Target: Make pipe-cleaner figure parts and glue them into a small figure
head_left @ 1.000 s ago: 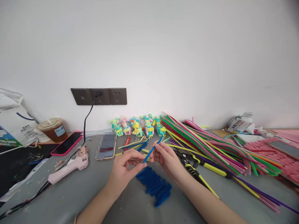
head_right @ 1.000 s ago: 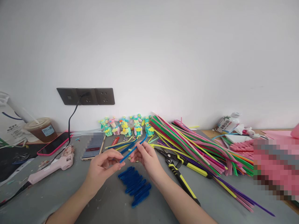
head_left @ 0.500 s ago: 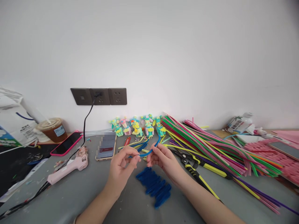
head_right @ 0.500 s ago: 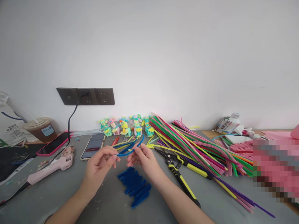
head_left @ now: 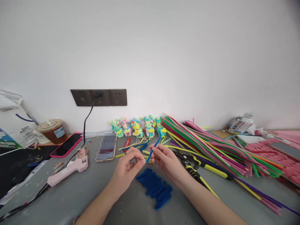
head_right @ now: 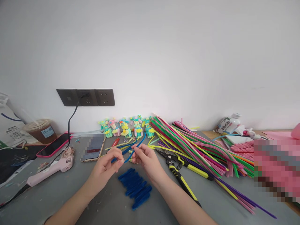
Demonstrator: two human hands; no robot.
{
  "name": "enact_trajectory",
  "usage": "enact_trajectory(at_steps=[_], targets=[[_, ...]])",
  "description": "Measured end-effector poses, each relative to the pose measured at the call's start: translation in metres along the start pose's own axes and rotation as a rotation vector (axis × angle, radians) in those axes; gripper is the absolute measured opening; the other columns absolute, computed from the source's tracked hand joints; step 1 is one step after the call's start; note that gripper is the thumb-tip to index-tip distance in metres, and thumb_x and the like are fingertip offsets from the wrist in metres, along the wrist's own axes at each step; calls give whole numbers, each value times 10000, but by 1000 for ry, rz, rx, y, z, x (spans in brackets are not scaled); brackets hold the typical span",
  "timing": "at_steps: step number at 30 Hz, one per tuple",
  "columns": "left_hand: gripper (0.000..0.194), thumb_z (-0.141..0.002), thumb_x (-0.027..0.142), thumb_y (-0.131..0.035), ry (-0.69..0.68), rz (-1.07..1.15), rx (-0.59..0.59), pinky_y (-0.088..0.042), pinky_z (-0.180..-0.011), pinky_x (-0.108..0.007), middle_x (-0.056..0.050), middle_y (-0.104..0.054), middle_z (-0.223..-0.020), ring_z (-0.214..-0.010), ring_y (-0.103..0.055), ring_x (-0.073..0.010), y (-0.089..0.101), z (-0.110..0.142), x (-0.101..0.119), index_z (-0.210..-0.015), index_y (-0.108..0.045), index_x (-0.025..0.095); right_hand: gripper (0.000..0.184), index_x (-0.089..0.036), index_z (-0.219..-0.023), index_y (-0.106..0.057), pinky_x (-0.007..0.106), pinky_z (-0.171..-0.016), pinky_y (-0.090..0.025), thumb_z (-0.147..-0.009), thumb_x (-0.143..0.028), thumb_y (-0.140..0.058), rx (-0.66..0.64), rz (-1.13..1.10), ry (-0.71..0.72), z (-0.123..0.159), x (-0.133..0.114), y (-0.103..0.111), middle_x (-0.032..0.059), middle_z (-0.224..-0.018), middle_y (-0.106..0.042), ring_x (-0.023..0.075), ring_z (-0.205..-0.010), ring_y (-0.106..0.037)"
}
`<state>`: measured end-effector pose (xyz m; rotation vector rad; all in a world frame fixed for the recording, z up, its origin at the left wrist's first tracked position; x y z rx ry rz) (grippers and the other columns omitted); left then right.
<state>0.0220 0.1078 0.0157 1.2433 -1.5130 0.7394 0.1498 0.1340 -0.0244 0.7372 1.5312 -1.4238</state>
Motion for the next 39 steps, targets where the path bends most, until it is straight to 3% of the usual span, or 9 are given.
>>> enact_trajectory(at_steps=[7,14,17,21,26,30,35,39], targets=[[192,-884,331,-552,153,-164,-101,-367,-608,-218,-9,-467,-797,-720,-461,-132,-9,3,-13,-774,-596,179,319,-176,-833,-630,268,-579,-454,-775,-486,-679,52,403,278,3,-29,2,-14,-611,-570,143,-579,-543],[144,-825,265,-575,272,-255,-215,-317,-582,-231,18,-459,-703,-637,-421,-118,-21,8,-26,-719,-586,168,161,-186,-826,-626,270,-658,-458,-889,-312,-549,-96,705,425,14,-30,-22,50,-861,-632,167,-752,-576],[143,-813,266,-574,310,-244,-214,-310,-583,-237,25,-465,-659,-626,-419,-121,-23,10,-30,-713,-580,164,135,-192,-847,-631,254,-628,-450,-884,-302,-562,-147,687,384,12,-25,-24,36,-847,-619,151,-731,-564],[201,-829,342,-567,321,-185,-122,-325,-606,-243,13,-506,-684,-657,-445,-132,-13,6,-31,-754,-596,158,211,-186,-860,-626,246,-565,-470,-806,-385,-669,-55,433,249,5,-22,-9,-1,-736,-598,124,-608,-550],[254,-787,406,-637,336,-56,-48,-330,-613,-239,4,-544,-700,-669,-459,-132,-4,3,-34,-812,-643,153,292,-175,-796,-640,228,-607,-500,-687,-395,-798,42,137,127,2,-16,1,-5,-721,-629,119,-649,-600],[296,-759,451,-670,367,53,-18,-281,-533,-225,31,-485,-646,-563,-383,-94,-6,5,-36,-796,-631,160,339,-169,-793,-658,208,-629,-505,-627,-398,-844,72,0,48,4,-7,0,-4,-731,-641,108,-671,-614],[382,-771,535,-638,386,112,38,-213,-482,-220,61,-382,-603,-506,-288,-69,-3,6,-35,-803,-587,158,363,-168,-847,-686,220,-676,-520,-653,-445,-817,41,58,47,5,-8,-2,5,-784,-653,101,-694,-603],[430,-766,582,-621,408,141,29,-181,-470,-218,74,-318,-598,-509,-244,-67,-3,5,-35,-802,-565,157,429,-144,-812,-676,231,-545,-481,-712,-558,-724,-27,307,113,3,-15,-6,2,-651,-610,114,-588,-562]])
Point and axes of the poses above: each hand's wrist, its own z-axis away from the middle knuckle, its own y-axis out of the back of the hand, x = y × z, the point moved 9 cm from there along -z, towards the middle knuckle
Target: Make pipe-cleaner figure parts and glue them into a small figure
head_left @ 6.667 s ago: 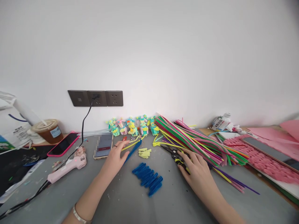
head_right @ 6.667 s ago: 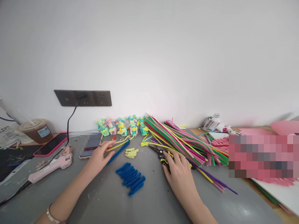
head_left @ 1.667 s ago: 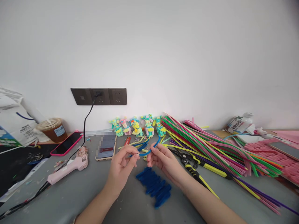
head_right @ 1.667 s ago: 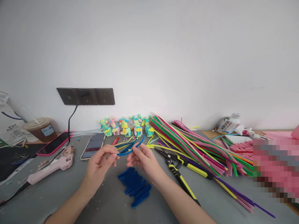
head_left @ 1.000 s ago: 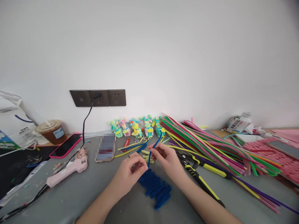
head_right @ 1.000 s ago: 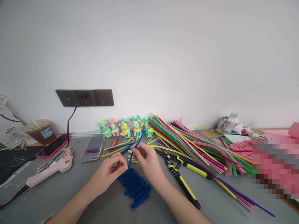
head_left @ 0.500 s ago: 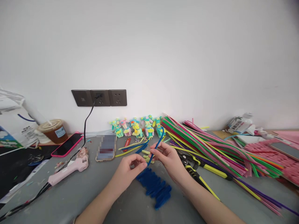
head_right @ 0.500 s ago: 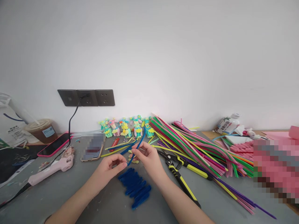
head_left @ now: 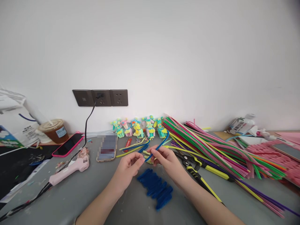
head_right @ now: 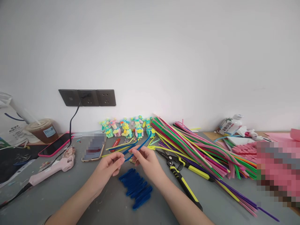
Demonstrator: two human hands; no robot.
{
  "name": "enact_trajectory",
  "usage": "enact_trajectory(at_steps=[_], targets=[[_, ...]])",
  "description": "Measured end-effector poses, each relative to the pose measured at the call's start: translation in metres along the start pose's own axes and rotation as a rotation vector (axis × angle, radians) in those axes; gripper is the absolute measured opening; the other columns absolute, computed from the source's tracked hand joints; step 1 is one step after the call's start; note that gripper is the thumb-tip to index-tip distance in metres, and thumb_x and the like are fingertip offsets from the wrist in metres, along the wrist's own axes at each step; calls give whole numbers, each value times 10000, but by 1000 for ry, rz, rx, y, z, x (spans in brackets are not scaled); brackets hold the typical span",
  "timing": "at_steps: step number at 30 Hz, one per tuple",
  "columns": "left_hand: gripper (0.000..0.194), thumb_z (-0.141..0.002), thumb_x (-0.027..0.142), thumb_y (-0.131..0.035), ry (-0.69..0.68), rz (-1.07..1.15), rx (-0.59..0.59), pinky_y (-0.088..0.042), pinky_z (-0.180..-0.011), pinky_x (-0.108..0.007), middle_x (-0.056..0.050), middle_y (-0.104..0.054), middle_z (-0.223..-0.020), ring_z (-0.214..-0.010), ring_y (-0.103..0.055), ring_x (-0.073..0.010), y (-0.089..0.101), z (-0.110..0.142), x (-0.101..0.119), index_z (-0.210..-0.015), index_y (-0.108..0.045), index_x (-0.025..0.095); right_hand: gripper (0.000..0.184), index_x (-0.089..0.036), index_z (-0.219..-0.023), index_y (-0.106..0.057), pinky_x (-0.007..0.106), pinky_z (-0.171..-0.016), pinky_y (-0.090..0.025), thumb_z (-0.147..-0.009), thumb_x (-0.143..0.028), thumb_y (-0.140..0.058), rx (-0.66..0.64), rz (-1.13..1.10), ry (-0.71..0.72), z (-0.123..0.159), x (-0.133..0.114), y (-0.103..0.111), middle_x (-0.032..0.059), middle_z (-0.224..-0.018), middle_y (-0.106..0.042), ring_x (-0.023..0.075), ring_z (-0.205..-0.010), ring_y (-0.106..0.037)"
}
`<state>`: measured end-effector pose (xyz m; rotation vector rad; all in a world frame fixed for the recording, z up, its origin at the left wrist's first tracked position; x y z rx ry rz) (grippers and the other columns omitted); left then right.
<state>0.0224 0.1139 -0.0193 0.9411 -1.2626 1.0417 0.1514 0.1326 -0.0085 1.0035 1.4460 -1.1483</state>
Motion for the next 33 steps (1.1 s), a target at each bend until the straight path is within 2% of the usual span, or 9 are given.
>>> enact_trajectory(at_steps=[3,8,11,14,16,18,21,26,33], targets=[[413,-768,570,-626,23,-4,-42,-174,-468,-217,80,-290,-595,-512,-223,-66,-4,1,0,-776,-552,163,450,-143,-824,-655,227,-483,-404,-773,-591,-647,-58,78,18,-2,-2,-1,-42,-505,-514,94,-472,-474],[364,-793,514,-622,82,-91,-207,-179,-464,-217,71,-342,-610,-510,-232,-61,-21,10,-2,-738,-553,161,442,-133,-898,-687,229,-458,-272,-856,-556,-566,-102,182,91,0,-13,0,-72,-470,-382,83,-446,-345],[334,-792,486,-627,142,-151,-302,-168,-444,-225,76,-350,-581,-476,-250,-57,-30,18,-7,-741,-570,161,425,-141,-933,-708,229,-466,-265,-883,-529,-541,-161,238,101,5,-17,-6,-60,-502,-382,90,-474,-351],[334,-769,483,-653,217,-144,-324,-154,-429,-228,86,-345,-544,-449,-259,-53,-32,22,-14,-748,-575,160,391,-150,-918,-712,223,-468,-279,-892,-501,-542,-195,257,102,8,-18,-10,-55,-515,-400,89,-478,-364],[364,-748,509,-669,259,-67,-274,-144,-423,-222,95,-330,-518,-441,-230,-50,-28,19,-18,-741,-560,162,381,-151,-883,-697,223,-469,-295,-892,-499,-543,-142,242,123,7,-20,-5,-58,-495,-407,89,-468,-373],[391,-738,535,-673,246,15,-173,-160,-420,-211,86,-370,-512,-445,-238,-51,-19,14,-17,-752,-562,160,382,-157,-823,-657,224,-474,-330,-879,-520,-552,-47,173,143,4,-21,5,-56,-475,-443,93,-457,-406],[417,-715,541,-699,183,85,-17,-250,-434,-196,33,-491,-593,-509,-361,-71,-4,6,-12,-815,-615,146,389,-175,-776,-583,242,-516,-425,-838,-560,-587,47,-7,110,0,-17,14,-19,-529,-573,117,-490,-521],[432,-605,505,-795,152,195,139,-291,-443,-176,13,-510,-696,-631,-449,-99,11,4,-6,-805,-639,155,396,-178,-793,-556,277,-589,-499,-810,-569,-618,9,-123,27,1,-7,6,25,-606,-666,149,-564,-624],[394,-630,493,-776,123,235,146,-243,-429,-165,26,-501,-725,-575,-400,-70,9,5,-2,-729,-569,172,434,-187,-754,-526,253,-506,-458,-793,-612,-604,-64,-43,28,2,-8,-2,2,-519,-635,133,-467,-584]])
Point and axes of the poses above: each hand's wrist, its own z-axis away from the middle knuckle, its own y-axis out of the back of the hand, x = y × z, the point moved 9 cm from there along -z, towards the middle knuckle
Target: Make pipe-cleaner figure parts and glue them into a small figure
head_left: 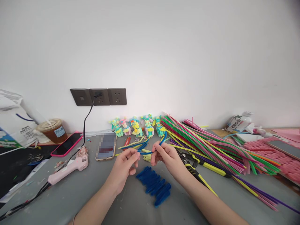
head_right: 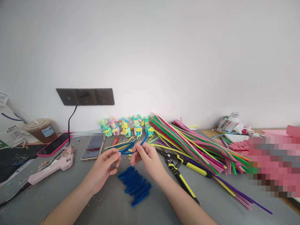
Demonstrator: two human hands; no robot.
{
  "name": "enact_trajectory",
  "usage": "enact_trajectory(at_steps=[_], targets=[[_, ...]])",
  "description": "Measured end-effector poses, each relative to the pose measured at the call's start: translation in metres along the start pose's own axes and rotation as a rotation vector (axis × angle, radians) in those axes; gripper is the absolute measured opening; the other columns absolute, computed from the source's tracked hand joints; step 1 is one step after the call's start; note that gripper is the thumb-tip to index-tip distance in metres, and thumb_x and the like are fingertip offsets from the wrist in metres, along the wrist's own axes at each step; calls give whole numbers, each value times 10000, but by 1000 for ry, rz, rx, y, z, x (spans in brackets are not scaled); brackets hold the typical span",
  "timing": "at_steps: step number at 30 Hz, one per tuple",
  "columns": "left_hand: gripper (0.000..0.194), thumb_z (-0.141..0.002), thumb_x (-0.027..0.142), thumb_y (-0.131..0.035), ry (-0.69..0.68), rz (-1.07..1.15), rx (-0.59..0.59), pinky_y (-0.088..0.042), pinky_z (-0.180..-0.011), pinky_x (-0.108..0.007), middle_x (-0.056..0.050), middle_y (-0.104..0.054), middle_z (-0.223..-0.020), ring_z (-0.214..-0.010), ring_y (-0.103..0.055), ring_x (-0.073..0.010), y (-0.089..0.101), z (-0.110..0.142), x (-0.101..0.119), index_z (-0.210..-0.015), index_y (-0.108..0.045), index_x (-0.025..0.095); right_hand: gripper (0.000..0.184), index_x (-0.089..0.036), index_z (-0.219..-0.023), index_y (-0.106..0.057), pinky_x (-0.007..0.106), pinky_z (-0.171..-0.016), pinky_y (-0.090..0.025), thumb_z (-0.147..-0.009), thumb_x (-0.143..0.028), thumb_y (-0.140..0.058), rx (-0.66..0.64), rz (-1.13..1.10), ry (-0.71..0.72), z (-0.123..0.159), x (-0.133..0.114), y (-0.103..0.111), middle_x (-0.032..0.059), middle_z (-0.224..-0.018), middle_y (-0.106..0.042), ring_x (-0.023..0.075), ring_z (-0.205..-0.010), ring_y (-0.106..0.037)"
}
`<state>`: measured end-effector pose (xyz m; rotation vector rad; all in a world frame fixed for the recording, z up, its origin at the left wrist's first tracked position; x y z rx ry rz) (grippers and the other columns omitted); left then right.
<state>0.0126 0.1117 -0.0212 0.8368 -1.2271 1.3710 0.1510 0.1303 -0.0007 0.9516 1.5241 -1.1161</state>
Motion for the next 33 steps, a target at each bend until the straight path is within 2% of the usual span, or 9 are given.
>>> enact_trajectory(at_steps=[9,15,19,25,29,33], targets=[[370,-713,504,-700,-27,-66,-67,-212,-440,-174,32,-468,-682,-559,-331,-71,-7,1,3,-695,-526,178,439,-196,-708,-487,226,-439,-325,-865,-606,-499,1,204,87,4,-11,-1,-66,-437,-457,88,-389,-398],[311,-753,442,-650,-12,-218,-227,-196,-452,-188,32,-457,-639,-535,-286,-71,-21,5,-5,-669,-519,171,495,-206,-651,-467,231,-427,-259,-899,-630,-404,28,261,97,4,-11,4,-78,-423,-346,89,-389,-312],[242,-762,364,-623,-13,-325,-294,-224,-459,-196,25,-460,-637,-552,-320,-85,-26,8,-8,-655,-519,174,514,-215,-623,-436,237,-421,-239,-880,-659,-409,10,303,77,7,-12,-1,-75,-419,-328,92,-390,-294],[169,-785,283,-573,-54,-500,-409,-261,-479,-203,22,-475,-640,-566,-372,-93,-35,14,-12,-666,-531,172,504,-200,-636,-474,235,-411,-206,-892,-631,-421,-64,332,54,11,-10,-11,-75,-473,-297,82,-414,-259],[195,-810,324,-562,-83,-494,-342,-278,-489,-206,15,-509,-641,-571,-396,-100,-29,9,-8,-688,-546,172,496,-197,-637,-473,226,-409,-209,-871,-635,-459,-34,293,60,6,-10,-4,-86,-464,-284,73,-404,-263],[230,-811,357,-566,-174,-509,-243,-289,-498,-209,14,-524,-643,-562,-413,-100,-14,0,10,-672,-547,175,455,-188,-750,-535,224,-429,-296,-834,-635,-510,14,192,9,1,-7,5,-69,-446,-423,95,-412,-383]])
Point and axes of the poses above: each hand's wrist, its own z-axis away from the middle knuckle, its own y-axis out of the back of the hand, x = y × z, the point moved 9 cm from there along -z, towards the middle knuckle
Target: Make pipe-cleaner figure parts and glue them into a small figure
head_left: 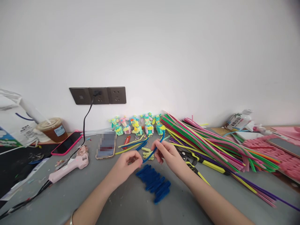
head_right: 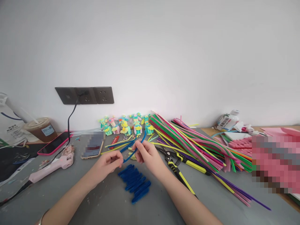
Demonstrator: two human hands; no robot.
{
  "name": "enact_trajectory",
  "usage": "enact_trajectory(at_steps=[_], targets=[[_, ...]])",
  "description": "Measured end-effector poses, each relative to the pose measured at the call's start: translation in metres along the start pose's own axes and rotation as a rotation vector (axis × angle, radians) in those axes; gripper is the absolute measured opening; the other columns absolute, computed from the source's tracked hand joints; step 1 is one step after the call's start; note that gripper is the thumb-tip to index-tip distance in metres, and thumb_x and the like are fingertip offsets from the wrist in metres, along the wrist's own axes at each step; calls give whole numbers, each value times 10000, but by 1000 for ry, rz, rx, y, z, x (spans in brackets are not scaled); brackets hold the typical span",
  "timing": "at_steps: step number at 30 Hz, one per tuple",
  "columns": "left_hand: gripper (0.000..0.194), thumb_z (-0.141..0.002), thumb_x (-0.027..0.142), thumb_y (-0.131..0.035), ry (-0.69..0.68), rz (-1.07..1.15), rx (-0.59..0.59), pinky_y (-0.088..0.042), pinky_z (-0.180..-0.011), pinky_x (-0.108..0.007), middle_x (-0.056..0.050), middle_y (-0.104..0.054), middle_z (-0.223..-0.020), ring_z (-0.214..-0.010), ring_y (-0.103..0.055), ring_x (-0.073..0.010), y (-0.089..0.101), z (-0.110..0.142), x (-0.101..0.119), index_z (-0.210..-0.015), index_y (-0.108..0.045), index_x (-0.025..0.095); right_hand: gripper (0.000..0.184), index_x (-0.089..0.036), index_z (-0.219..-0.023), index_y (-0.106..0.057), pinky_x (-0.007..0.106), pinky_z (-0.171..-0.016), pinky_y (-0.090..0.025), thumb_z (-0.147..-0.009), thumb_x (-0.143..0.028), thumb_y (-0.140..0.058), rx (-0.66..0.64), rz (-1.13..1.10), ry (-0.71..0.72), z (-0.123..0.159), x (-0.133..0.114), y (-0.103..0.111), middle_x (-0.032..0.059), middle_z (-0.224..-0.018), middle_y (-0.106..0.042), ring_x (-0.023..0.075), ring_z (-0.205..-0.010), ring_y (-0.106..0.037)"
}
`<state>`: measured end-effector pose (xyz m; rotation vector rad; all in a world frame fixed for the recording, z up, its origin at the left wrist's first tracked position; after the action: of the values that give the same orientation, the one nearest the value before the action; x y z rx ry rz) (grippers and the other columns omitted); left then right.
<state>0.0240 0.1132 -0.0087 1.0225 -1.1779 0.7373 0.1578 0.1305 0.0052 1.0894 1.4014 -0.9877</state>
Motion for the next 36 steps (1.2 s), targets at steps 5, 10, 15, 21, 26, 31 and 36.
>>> enact_trajectory(at_steps=[5,10,15,21,26,31,36], targets=[[295,-822,428,-554,-9,-145,103,-326,-519,-232,-10,-576,-644,-579,-486,-133,33,-3,-1,-692,-611,169,402,-189,-983,-552,216,-457,-329,-832,-561,-573,183,-228,0,-4,1,23,-50,-589,-535,85,-458,-424],[408,-899,439,-430,-71,-729,347,-375,-591,-273,-38,-635,-705,-609,-547,-175,73,-3,-1,-709,-688,187,400,-206,-1023,-549,221,-446,-302,-793,-523,-630,313,-291,57,-6,4,42,-52,-617,-540,84,-455,-397],[195,-851,231,-525,-49,-1129,502,-424,-757,-329,-73,-691,-955,-896,-573,-262,89,-8,-12,-934,-698,202,344,-210,-978,-547,228,-454,-287,-817,-509,-604,272,-239,76,-5,1,35,-49,-613,-533,84,-457,-385],[170,-872,247,-539,-28,-1168,408,-413,-731,-333,-53,-699,-865,-839,-569,-255,82,-18,-19,-870,-706,215,323,-209,-977,-538,230,-459,-288,-834,-496,-579,248,-198,83,-4,-2,30,-50,-625,-527,83,-464,-373],[136,-832,200,-566,-66,-1070,451,-420,-692,-305,-32,-690,-807,-773,-607,-219,98,-16,-18,-842,-701,214,320,-212,-966,-532,230,-464,-278,-818,-488,-597,225,-173,78,-6,-1,29,-57,-618,-518,79,-461,-358],[156,-818,188,-554,-156,-917,627,-440,-637,-273,-6,-664,-738,-658,-607,-177,123,-2,-2,-907,-680,208,316,-211,-955,-532,241,-462,-261,-810,-485,-596,204,-129,82,-6,-1,29,-56,-615,-503,86,-458,-355],[179,-872,279,-517,-437,-821,797,-453,-653,-257,-12,-646,-774,-636,-581,-147,122,25,37,-842,-675,201,302,-203,-929,-541,249,-466,-259,-827,-486,-570,171,-93,53,-5,-2,25,-49,-610,-498,87,-457,-356]])
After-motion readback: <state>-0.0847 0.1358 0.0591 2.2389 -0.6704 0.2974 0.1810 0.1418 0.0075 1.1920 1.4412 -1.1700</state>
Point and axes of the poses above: each hand's wrist, its own z-axis away from the middle knuckle, its own y-axis out of the back of the hand, x = y × z, the point moved 9 cm from there along -z, towards the middle knuckle
